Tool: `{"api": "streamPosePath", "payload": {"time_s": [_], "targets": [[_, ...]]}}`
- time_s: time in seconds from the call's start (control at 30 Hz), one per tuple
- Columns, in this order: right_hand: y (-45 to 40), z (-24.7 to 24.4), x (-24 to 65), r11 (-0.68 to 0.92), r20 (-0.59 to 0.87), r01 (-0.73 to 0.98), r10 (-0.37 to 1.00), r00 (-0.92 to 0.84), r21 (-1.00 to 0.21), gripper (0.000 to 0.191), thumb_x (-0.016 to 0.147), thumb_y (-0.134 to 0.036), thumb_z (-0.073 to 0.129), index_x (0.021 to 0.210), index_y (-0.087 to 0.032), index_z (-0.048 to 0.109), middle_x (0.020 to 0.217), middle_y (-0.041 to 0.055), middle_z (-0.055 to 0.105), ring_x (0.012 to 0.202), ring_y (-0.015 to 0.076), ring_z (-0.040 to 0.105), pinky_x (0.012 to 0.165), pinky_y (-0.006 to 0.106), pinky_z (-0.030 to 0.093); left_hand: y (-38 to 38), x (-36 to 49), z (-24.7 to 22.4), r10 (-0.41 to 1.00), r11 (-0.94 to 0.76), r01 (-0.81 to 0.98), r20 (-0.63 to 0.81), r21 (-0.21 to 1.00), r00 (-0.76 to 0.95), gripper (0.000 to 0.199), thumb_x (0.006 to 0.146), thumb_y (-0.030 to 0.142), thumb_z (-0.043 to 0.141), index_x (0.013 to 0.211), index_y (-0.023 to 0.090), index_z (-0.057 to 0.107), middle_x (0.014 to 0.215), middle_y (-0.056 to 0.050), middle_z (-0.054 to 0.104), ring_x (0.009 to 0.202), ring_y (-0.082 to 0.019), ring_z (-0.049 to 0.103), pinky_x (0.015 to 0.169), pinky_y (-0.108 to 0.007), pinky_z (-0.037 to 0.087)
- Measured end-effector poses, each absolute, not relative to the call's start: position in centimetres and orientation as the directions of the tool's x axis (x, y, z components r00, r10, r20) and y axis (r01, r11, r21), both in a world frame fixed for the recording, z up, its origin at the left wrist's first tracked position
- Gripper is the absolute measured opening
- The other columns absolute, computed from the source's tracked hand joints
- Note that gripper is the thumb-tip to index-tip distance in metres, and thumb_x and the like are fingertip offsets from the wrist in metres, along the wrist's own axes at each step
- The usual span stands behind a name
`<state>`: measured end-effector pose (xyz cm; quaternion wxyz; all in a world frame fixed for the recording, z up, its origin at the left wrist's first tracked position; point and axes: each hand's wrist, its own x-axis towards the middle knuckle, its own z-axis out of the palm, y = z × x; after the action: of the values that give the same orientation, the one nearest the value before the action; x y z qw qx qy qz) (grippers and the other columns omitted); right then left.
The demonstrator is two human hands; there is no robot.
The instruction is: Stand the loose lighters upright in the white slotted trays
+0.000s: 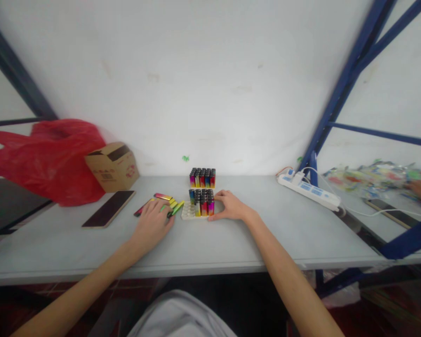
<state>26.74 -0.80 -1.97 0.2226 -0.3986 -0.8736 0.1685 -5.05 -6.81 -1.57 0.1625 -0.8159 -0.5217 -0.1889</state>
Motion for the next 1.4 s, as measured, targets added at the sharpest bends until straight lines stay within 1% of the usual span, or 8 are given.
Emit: {"api": "streamPosePath", "payload": {"time_s": [0.17, 0.3, 0.5, 0.7, 0.8, 0.93, 1.07, 1.4], "targets": [[-0.9, -1.9, 26.7, 0.627, 0.257, 0.618, 0.77, -0.584, -0.475, 0.078, 0.075, -0.069, 0.087, 0.133, -0.019, 0.073, 0.129, 0.015, 0.066, 0.121, 0.0346, 0.061, 0.112, 0.05, 0.047, -8.2, -5.7, -1.8, 0.769, -0.367, 0.922, 0.519, -0.122, 0.374, 0.021, 0.095, 0.022, 0.054, 0.094, 0.023, 0.076, 0.118, -0.014, 0.074, 0.121, -0.036, 0.062, 0.111, -0.054, 0.046], [-0.9, -1.8, 26.6, 0.622, 0.247, 0.624, 0.774, -0.583, -0.473, 0.08, 0.074, -0.069, 0.087, 0.134, -0.018, 0.072, 0.13, 0.0154, 0.066, 0.121, 0.035, 0.06, 0.113, 0.051, 0.046, -9.2, -7.0, -1.1, 0.77, -0.358, 0.934, 0.56, -0.017, 0.305, 0.025, 0.1, 0.027, 0.048, 0.1, 0.021, 0.072, 0.108, -0.015, 0.077, 0.114, -0.036, 0.068, 0.105, -0.052, 0.05], [-0.8, -1.8, 26.7, 0.625, 0.248, 0.617, 0.77, -0.588, -0.477, 0.078, 0.075, -0.069, 0.087, 0.133, -0.019, 0.073, 0.129, 0.015, 0.066, 0.121, 0.0349, 0.06, 0.112, 0.05, 0.046, -7.1, -9.2, 2.5, 0.878, -0.358, 0.777, 0.469, 0.517, 0.092, 0.032, 0.099, 0.05, 0.05, 0.102, 0.022, 0.065, 0.097, -0.01, 0.08, 0.09, -0.029, 0.076, 0.084, -0.041, 0.058], [-0.8, -2.1, 26.8, 0.626, 0.254, 0.616, 0.77, -0.585, -0.479, 0.079, 0.073, -0.068, 0.089, 0.134, -0.02, 0.073, 0.129, 0.0147, 0.064, 0.121, 0.0347, 0.059, 0.111, 0.051, 0.047, -1.5, -6.6, 5.7, 0.972, -0.23, 0.152, 0.219, 0.961, 0.087, 0.049, 0.083, 0.066, 0.073, 0.095, 0.022, 0.054, 0.09, -0.01, 0.081, 0.085, -0.027, 0.078, 0.073, -0.036, 0.061], [-0.8, -2.0, 26.7, 0.622, 0.252, 0.626, 0.774, -0.58, -0.47, 0.08, 0.072, -0.067, 0.089, 0.134, -0.02, 0.073, 0.129, 0.0151, 0.064, 0.121, 0.0349, 0.059, 0.111, 0.051, 0.047, 0.3, -3.8, 5.8, 0.967, -0.145, 0.001, 0.141, 0.989, 0.211, 0.049, 0.084, 0.065, 0.073, 0.098, 0.024, 0.05, 0.073, -0.001, 0.074, 0.062, -0.021, 0.073, 0.055, -0.029, 0.056], [-0.9, -1.9, 26.6, 0.62, 0.253, 0.632, 0.777, -0.577, -0.465, 0.078, 0.072, -0.064, 0.091, 0.135, -0.021, 0.073, 0.13, 0.0149, 0.065, 0.121, 0.0344, 0.059, 0.111, 0.05, 0.047, 0.7, -1.6, 3.8, 0.925, -0.106, 0.024, 0.09, 0.994, 0.368, 0.048, 0.089, 0.07, 0.065, 0.1, 0.026, 0.048, 0.055, 0.01, 0.054, 0.034, -0.01, 0.044, 0.036, -0.02, 0.039], [-0.8, -2.1, 26.6, 0.621, 0.255, 0.634, 0.777, -0.576, -0.461, 0.079, 0.071, -0.064, 0.092, 0.134, -0.02, 0.073, 0.129, 0.0151, 0.065, 0.121, 0.0344, 0.06, 0.111, 0.05, 0.048, 0.7, -1.8, 1.5, 0.943, -0.062, 0.07, 0.035, 0.996, 0.33, 0.051, 0.086, 0.071, 0.069, 0.094, 0.026, 0.048, 0.054, 0.014, 0.037, 0.034, -0.006, 0.027, 0.032, -0.015, 0.022], [-1.0, -1.8, 26.7, 0.614, 0.243, 0.634, 0.78, -0.576, -0.47, 0.079, 0.071, -0.065, 0.091, 0.133, -0.02, 0.073, 0.129, 0.0146, 0.065, 0.121, 0.0344, 0.06, 0.112, 0.051, 0.048, 0.2, -2.2, 0.2, 0.967, -0.108, 0.123, 0.076, 0.986, 0.243, 0.048, 0.083, 0.063, 0.062, 0.065, 0.024, 0.041, 0.052, 0.01, 0.029, 0.041, -0.007, 0.024, 0.039, -0.022, 0.019]]}}
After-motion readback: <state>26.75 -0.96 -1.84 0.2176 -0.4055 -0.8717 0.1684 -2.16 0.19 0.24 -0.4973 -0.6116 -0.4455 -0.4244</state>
